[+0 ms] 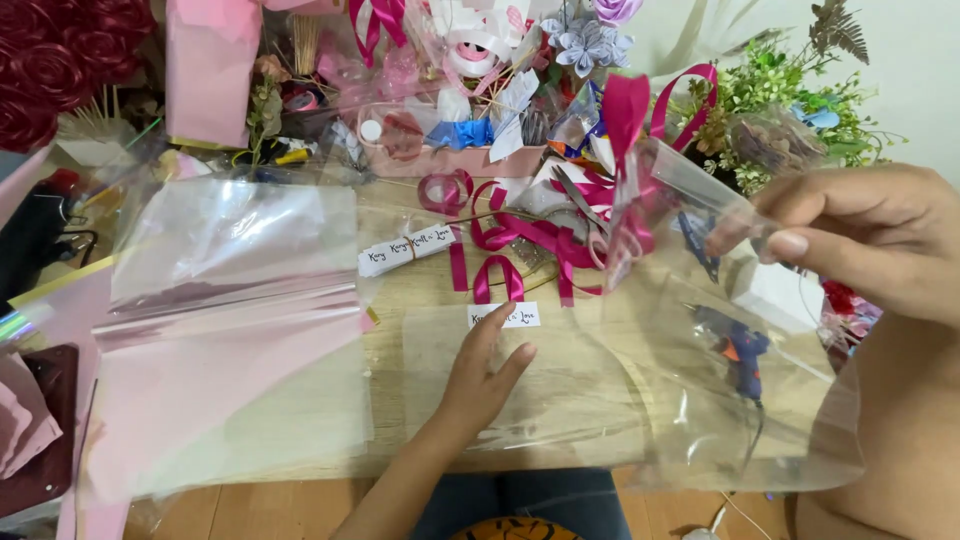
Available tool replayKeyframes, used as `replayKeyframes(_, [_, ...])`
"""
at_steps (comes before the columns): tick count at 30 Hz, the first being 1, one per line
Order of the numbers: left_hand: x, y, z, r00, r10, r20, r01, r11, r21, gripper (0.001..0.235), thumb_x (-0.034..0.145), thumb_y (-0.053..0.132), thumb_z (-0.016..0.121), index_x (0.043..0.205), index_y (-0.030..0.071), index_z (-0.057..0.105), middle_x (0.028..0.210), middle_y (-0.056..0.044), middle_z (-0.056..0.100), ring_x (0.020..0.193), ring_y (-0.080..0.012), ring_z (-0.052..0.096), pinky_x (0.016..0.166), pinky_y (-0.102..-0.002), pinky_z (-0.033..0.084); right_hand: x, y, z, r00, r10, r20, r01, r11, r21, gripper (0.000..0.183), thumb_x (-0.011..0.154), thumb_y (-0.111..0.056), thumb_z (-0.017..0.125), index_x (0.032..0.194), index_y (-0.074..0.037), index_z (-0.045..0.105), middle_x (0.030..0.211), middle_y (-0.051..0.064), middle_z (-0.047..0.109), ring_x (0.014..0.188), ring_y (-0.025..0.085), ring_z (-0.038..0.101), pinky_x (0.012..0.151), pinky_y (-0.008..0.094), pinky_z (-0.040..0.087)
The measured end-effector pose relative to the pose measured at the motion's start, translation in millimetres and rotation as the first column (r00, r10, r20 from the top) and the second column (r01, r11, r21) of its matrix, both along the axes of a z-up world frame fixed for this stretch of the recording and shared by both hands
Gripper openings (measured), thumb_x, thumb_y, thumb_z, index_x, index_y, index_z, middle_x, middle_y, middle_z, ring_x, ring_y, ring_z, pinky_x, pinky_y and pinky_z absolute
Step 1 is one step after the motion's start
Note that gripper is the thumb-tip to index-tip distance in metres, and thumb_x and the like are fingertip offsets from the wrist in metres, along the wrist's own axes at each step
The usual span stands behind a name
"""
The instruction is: Attaching handles and labels to small plastic gift bags using a hot glue gun and adhesive labels.
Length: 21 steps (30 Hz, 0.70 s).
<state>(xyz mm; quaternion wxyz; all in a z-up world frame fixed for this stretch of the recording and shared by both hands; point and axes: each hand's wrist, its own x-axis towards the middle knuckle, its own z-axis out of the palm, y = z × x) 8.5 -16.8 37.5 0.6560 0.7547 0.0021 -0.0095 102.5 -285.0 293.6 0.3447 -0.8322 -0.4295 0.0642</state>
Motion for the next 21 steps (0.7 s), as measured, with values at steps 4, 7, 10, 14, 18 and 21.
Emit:
replayKeyframes(4, [18, -12, 2, 0.983, -0.111, -0.150, 0.043, 0.918, -0.393, 0.077, 0.091, 0.044, 0.054, 0.158, 0.019, 0.027, 0.166, -0.007, 0.031, 0.154, -0.0223, 0.026, 0.119, -0.044, 0.029, -10, -6, -3, 0.981, 0.163, 0.107, -0.172, 0.982, 0.076, 0.016, 0.090, -0.020, 0.055, 0.084, -0.014, 0.069, 0.100, 0.006, 0.082, 0.072, 0.009, 0.085, 0.038, 0.014, 0.061])
replayKeyframes(7, [7, -1, 10, 0.961, -0.083, 0.265, 0.203, 0.860, -0.468, 0.103, 0.082, 0.078, 0.058, 0.153, 0.008, 0.033, 0.159, -0.011, 0.041, 0.153, -0.0276, 0.032, 0.126, -0.049, 0.016, -27, -11, -9, 1.000, -0.010, 0.018, 0.004, 0.954, 0.299, 0.030, 0.100, -0.041, 0.050, 0.088, -0.015, 0.057, 0.091, 0.007, 0.075, 0.085, 0.018, 0.086, 0.079, 0.033, 0.081])
replayKeyframes(10, [-9, 18, -4, 0.968, 0.070, 0.240, 0.107, 0.752, -0.651, 0.088, 0.082, 0.041, 0.080, 0.148, 0.004, 0.035, 0.144, -0.018, 0.055, 0.141, -0.0318, 0.049, 0.124, -0.042, 0.030, -19, -23, -27, 0.972, 0.227, -0.061, -0.176, 0.875, 0.452, 0.023, 0.110, -0.034, 0.048, 0.106, -0.014, 0.059, 0.104, 0.006, 0.074, 0.078, 0.018, 0.090, 0.071, 0.029, 0.084])
replayKeyframes(14, [-44, 46, 19, 0.950, 0.287, 0.122, -0.143, 0.749, -0.647, 0.062, 0.083, -0.009, 0.069, 0.138, 0.009, 0.045, 0.093, -0.011, 0.067, 0.080, -0.0205, 0.068, 0.066, -0.034, 0.060, -44, 1, -53, 0.901, -0.275, -0.335, 0.406, 0.805, 0.432, 0.027, 0.106, -0.022, 0.057, 0.083, -0.008, 0.061, 0.083, 0.010, 0.073, 0.058, 0.018, 0.072, 0.061, 0.028, 0.065])
replayKeyframes(18, [-67, 58, 41, 0.912, 0.398, -0.103, -0.408, 0.844, -0.348, 0.082, 0.077, -0.008, 0.072, 0.151, 0.010, 0.039, 0.110, -0.014, 0.065, 0.057, -0.0101, 0.056, 0.039, -0.026, 0.051, -1, -31, -153, 0.827, -0.142, -0.543, 0.361, 0.876, 0.320, 0.031, 0.108, -0.018, 0.049, 0.096, 0.001, 0.071, 0.071, 0.015, 0.073, 0.047, 0.016, 0.066, 0.043, 0.024, 0.057])
replayKeyframes(21, [-73, 60, 25, 0.910, 0.348, -0.226, -0.402, 0.875, -0.270, 0.084, 0.080, 0.000, 0.071, 0.153, 0.015, 0.034, 0.138, -0.014, 0.062, 0.046, -0.0103, 0.051, 0.038, -0.024, 0.043, 3, -43, -240, 0.614, -0.147, -0.775, 0.517, 0.818, 0.254, 0.021, 0.104, -0.012, 0.054, 0.100, 0.005, 0.066, 0.087, 0.019, 0.074, 0.049, 0.016, 0.066, 0.042, 0.023, 0.056])
